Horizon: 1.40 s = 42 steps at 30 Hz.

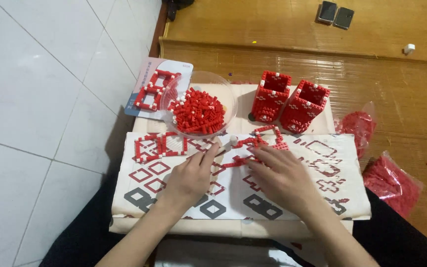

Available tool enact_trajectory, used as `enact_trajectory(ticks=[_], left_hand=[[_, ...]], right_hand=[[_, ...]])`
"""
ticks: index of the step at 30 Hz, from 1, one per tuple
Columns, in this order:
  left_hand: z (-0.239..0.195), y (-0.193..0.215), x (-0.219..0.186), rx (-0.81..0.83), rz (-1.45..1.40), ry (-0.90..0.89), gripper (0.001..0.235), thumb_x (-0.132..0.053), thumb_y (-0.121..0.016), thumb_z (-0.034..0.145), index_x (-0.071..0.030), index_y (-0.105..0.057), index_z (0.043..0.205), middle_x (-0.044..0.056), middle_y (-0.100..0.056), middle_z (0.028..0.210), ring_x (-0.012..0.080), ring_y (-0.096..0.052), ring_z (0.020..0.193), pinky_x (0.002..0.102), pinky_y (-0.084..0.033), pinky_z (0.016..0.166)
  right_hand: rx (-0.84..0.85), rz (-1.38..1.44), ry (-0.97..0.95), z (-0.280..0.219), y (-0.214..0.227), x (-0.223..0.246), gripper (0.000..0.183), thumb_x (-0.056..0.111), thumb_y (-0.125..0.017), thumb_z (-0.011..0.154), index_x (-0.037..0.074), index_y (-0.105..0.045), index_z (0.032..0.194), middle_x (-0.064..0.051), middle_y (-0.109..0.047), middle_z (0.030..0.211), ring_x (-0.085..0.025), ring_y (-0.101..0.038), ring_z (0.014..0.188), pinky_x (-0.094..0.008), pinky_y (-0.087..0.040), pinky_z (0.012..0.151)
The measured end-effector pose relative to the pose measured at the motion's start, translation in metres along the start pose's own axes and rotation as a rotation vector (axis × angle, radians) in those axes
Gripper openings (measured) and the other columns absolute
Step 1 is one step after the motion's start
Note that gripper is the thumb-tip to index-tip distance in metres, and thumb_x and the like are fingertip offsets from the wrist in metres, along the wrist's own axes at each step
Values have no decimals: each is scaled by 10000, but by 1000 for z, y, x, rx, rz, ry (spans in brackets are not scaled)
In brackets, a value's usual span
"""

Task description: The person assembles red and white plastic bricks into small structures by hand, following a printed instruction sheet. They pick individual bricks from a clear bowl and attach them to partially built frames, occasionally placing completed sections on the table.

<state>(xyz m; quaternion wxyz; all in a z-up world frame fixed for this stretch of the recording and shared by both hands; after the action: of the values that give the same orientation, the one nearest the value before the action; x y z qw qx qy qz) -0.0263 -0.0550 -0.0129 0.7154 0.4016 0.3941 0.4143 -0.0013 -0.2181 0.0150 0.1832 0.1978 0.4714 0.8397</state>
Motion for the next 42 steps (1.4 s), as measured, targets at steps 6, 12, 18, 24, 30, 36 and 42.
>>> enact_trajectory(ticks=[6,12,18,24,30,36,42], left_hand=[[1,18,-7,-43,-14,30,416,-57,-478,1002,-12,-597,1398,165,-686,792,278,-739,651,346,-620,532],[6,12,-10,28,22,56,412,-73,-517,979,-39,-618,1376,162,-681,815,259,-724,632,318,-595,513],[0,6,-14,19,40,53,392,-84,-507,993,-44,-626,1364,142,-685,796,248,-716,594,319,-575,471],[-6,-24,4,105,97,121,662,-199,-702,831,-114,-537,1466,141,-651,926,339,-735,732,479,-640,576],[1,-20,5,51,65,114,583,-119,-577,866,-134,-559,1448,125,-647,894,352,-729,707,496,-635,567],[1,-7,1,18,83,95,506,-90,-491,915,-148,-592,1408,87,-650,825,271,-729,645,370,-624,510],[-2,5,-4,5,99,100,437,-78,-504,957,-115,-625,1375,112,-672,788,230,-714,601,284,-590,497]], right_hand=[[-146,98,45,20,-33,-15,85,122,-779,857,51,-803,897,-113,-770,931,-304,-746,919,-396,-593,805],[-133,133,110,24,-14,1,98,143,-831,833,50,-810,858,-123,-771,869,-288,-737,869,-366,-583,760],[-131,138,117,28,-10,3,103,153,-828,836,52,-821,856,-132,-765,809,-283,-742,837,-339,-584,747],[-128,177,111,29,-6,2,91,124,-829,826,36,-806,830,-140,-752,802,-302,-741,835,-363,-587,740],[-145,195,119,27,-7,0,91,123,-839,815,42,-805,839,-139,-748,834,-319,-734,843,-388,-590,751],[-78,187,100,26,-14,-5,107,149,-830,812,58,-823,868,-149,-760,833,-278,-740,856,-334,-599,781],[-66,231,97,23,-18,-10,117,141,-827,827,47,-827,897,-180,-763,865,-292,-740,863,-342,-607,790]])
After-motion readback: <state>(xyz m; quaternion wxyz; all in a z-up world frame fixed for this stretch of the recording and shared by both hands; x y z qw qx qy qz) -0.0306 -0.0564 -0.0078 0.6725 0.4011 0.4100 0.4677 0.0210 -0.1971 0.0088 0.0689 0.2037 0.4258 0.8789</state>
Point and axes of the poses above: each hand's wrist, its own z-axis towards the middle knuckle, its own y-axis out of the back of the hand, x = y × z, the point moved 9 cm from there along z, towards the middle knuckle
